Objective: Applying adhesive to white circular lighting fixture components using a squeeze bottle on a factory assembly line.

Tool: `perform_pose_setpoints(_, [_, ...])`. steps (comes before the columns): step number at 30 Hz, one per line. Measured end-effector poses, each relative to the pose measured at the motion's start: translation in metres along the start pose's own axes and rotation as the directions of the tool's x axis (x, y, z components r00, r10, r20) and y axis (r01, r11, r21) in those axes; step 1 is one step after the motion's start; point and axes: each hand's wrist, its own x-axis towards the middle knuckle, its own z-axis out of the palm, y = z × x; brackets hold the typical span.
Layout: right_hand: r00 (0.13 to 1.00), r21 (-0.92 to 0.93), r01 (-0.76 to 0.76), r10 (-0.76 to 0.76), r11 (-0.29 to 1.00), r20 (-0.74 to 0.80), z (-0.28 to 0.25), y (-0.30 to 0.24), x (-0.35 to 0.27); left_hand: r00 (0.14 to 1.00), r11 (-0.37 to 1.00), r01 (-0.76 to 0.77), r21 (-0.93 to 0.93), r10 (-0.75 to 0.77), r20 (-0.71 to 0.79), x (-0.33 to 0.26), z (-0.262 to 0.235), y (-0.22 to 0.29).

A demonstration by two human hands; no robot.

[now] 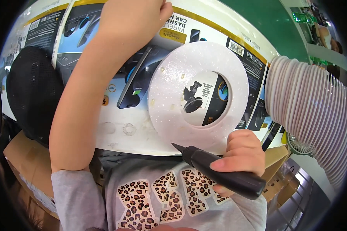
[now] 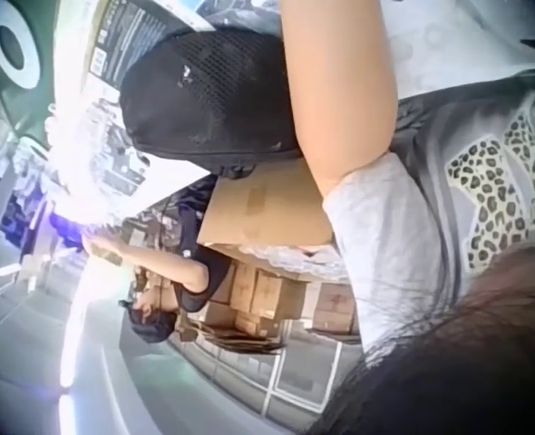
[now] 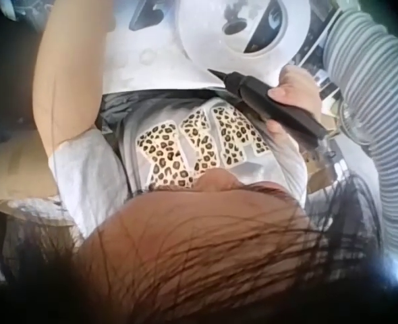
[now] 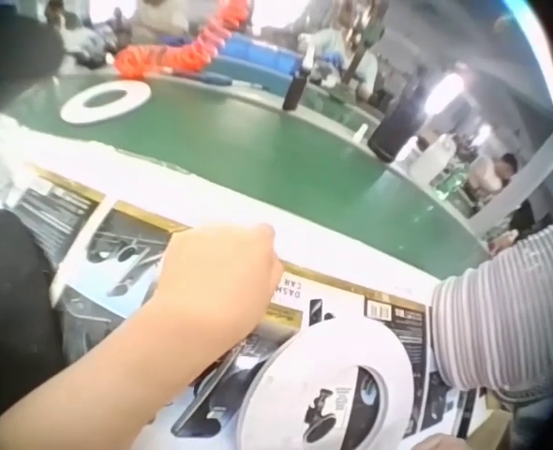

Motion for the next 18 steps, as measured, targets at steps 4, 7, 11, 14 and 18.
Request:
perform_pose_setpoints(4, [0.999, -0.014, -0.032, 0.032, 0.999, 0.024, 0.002, 0.000, -0.001, 0.896, 0.988, -0.152, 0.026, 0.148, -0.418, -0.015, 0.015, -0.005])
perform_pose_setpoints(7, [1.000, -0.010, -0.013, 0.013, 1.000, 0.021, 0.004, 0.001, -0.003, 0.998, 0.999, 0.024, -0.026, -0.023, 0.059, -0.002, -0.005, 0.000])
perform_pose_setpoints(11, [1.000, -0.006, 0.023, -0.023, 1.000, -0.007, 0.006, 0.003, -0.004, 0.998, 0.999, -0.036, -0.006, 0.035, -0.051, -0.004, 0.001, -0.004])
perform_pose_setpoints(14, [0.997, 0.000, 0.039, -0.039, 0.999, -0.071, 0.009, 0.004, -0.005, 0.999, 0.999, -0.033, -0.028, 0.033, -0.005, -0.003, 0.001, -0.004])
perform_pose_setpoints(18, [0.997, -0.021, 0.033, -0.034, 0.999, -0.067, 0.009, 0.003, -0.004, 0.998, 0.999, -0.034, -0.027, 0.032, -0.044, -0.003, 0.001, -0.005])
